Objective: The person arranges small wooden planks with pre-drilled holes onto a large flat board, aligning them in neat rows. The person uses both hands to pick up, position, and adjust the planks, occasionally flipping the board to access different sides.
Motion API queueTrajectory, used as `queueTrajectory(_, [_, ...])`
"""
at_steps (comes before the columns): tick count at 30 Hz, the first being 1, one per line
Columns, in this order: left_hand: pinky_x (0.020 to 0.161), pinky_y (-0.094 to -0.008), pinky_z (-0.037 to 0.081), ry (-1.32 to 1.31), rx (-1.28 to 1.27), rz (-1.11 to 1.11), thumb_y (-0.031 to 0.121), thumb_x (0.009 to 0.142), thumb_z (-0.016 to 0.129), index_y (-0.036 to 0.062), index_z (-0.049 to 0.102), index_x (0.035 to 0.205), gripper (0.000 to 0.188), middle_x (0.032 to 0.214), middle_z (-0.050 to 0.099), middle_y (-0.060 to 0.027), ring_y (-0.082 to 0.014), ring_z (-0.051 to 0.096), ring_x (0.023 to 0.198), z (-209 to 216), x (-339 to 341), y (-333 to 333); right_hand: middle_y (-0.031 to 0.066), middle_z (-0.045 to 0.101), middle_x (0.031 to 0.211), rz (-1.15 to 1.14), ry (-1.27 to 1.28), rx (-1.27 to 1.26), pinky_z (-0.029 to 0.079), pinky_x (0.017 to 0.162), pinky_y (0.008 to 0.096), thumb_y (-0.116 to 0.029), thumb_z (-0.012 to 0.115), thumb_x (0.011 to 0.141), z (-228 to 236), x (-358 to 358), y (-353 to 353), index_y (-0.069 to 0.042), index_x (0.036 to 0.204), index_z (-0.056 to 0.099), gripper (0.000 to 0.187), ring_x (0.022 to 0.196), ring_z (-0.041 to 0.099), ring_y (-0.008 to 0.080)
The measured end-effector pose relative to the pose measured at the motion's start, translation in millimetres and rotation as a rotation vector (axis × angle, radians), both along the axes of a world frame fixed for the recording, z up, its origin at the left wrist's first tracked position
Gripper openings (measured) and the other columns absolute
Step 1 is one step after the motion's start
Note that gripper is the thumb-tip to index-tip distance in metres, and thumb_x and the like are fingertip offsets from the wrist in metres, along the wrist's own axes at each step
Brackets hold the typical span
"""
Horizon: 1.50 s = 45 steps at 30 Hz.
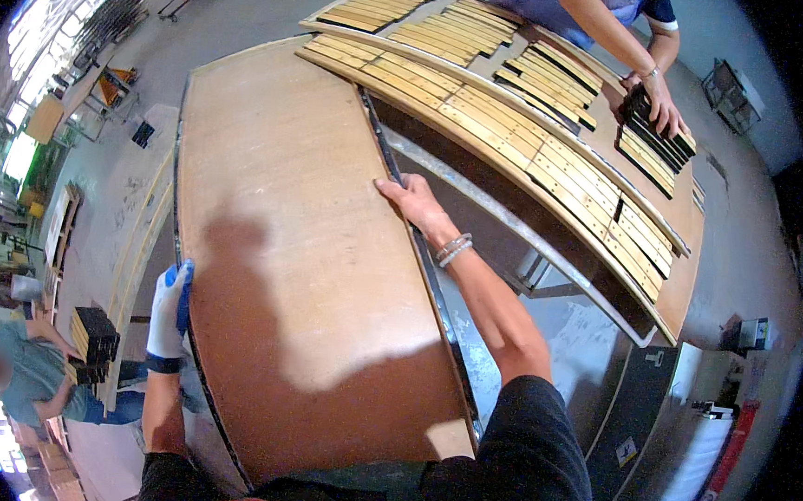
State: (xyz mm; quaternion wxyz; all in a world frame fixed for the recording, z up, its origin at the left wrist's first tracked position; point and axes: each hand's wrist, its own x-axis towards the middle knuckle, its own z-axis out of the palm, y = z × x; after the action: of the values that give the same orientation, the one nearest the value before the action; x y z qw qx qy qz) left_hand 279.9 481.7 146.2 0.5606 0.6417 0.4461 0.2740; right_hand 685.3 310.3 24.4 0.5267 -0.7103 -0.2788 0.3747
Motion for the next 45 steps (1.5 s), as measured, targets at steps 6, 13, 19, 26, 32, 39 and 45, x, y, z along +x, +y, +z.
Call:
queueTrajectory(6, [0.055, -0.0272, 0.032, 0.263, 0.194, 0.104, 0.030, 0.104, 0.065, 0.0131, 0.059, 0.081, 0.029, 0.069, 0.046, 0.0088, -0.0048, 0.041, 0.061, 35.6, -24.3, -19.9, 0.0060, 0.070, 0.091, 0.123, 0.127, 0.105, 0.051, 0.073, 0.0343, -0.043, 0.072, 0.097, -16.3, -12.5, 39.8, 0.005, 0.101, 0.071, 0.048, 0.082, 0.063, 0.0149])
queueTrajectory(13, [0.061, -0.0294, 0.045, 0.377, 0.465, 0.377, 0.027, 0.105, 0.065, 0.0049, 0.065, 0.101, 0.023, 0.074, 0.050, 0.0038, -0.0080, 0.052, 0.070, 59.5, -95.2, -115.9, 0.0034, 0.072, 0.095, 0.251, -0.050, 0.305, 0.052, 0.082, 0.0350, -0.040, 0.066, 0.101, 5.8, -54.8, 67.3, 0.000, 0.103, 0.076, 0.041, 0.088, 0.064, 0.0141])
queueTrajectory(19, [0.075, -0.0368, 0.051, 0.585, 0.980, 0.221, 0.031, 0.101, 0.068, 0.0055, 0.068, 0.111, 0.028, 0.086, 0.061, -0.0098, -0.0194, 0.060, 0.079, 118.2, -118.4, -179.7, 0.0064, 0.068, 0.120, 0.256, 0.138, 0.475, 0.048, 0.104, 0.0353, -0.033, 0.062, 0.105, 35.0, -34.6, 77.1, 0.005, 0.129, 0.069, 0.046, 0.110, 0.061, 0.0205])
queueTrajectory(26, [0.060, -0.0373, 0.053, 0.192, 0.708, 0.442, 0.038, 0.103, 0.064, 0.0109, 0.073, 0.087, 0.033, 0.065, 0.061, -0.0046, -0.0148, 0.059, 0.059, 216.4, -169.0, -230.0, 0.0152, 0.031, 0.168, 0.348, 0.444, 0.495, 0.026, 0.127, 0.0456, -0.064, 0.041, 0.106, 184.0, -153.1, 26.8, -0.001, 0.163, 0.030, 0.085, 0.151, 0.035, 0.0321])
queueTrajectory(32, [0.070, -0.0452, 0.055, 0.854, 0.943, 0.640, 0.046, 0.102, 0.057, 0.0075, 0.073, 0.101, 0.042, 0.083, 0.071, -0.0161, -0.0289, 0.067, 0.073, 346.1, -189.1, -333.2, 0.0164, 0.037, 0.165, 0.540, 0.599, 0.521, 0.029, 0.124, 0.0497, -0.058, 0.034, 0.110, 261.7, -250.7, -19.0, -0.001, 0.160, 0.035, 0.077, 0.148, 0.038, 0.0327])
queueTrajectory(39, [0.086, -0.0511, 0.055, 1.371, 0.712, 0.891, 0.045, 0.101, 0.054, 0.0048, 0.071, 0.111, 0.045, 0.101, 0.074, -0.0252, -0.0450, 0.070, 0.094, 402.3, -218.9, -473.9, 0.0112, 0.060, 0.125, 0.855, 0.781, 0.471, 0.049, 0.101, 0.0401, -0.047, 0.035, 0.112, 242.5, -343.7, -101.7, 0.000, 0.127, 0.058, 0.055, 0.113, 0.055, 0.0219])
queueTrajectory(45, [0.073, -0.0486, 0.056, 1.638, 0.481, 1.285, 0.049, 0.107, 0.055, 0.0035, 0.073, 0.096, 0.050, 0.086, 0.072, -0.0230, -0.0384, 0.073, 0.080, 326.4, -307.8, -636.0, -0.0081, 0.052, 0.079, 1.273, 0.740, -0.018, 0.040, 0.054, 0.0263, -0.028, 0.064, 0.104, 203.7, -366.9, -220.7, -0.013, 0.095, 0.064, 0.018, 0.065, 0.047, 0.0056])
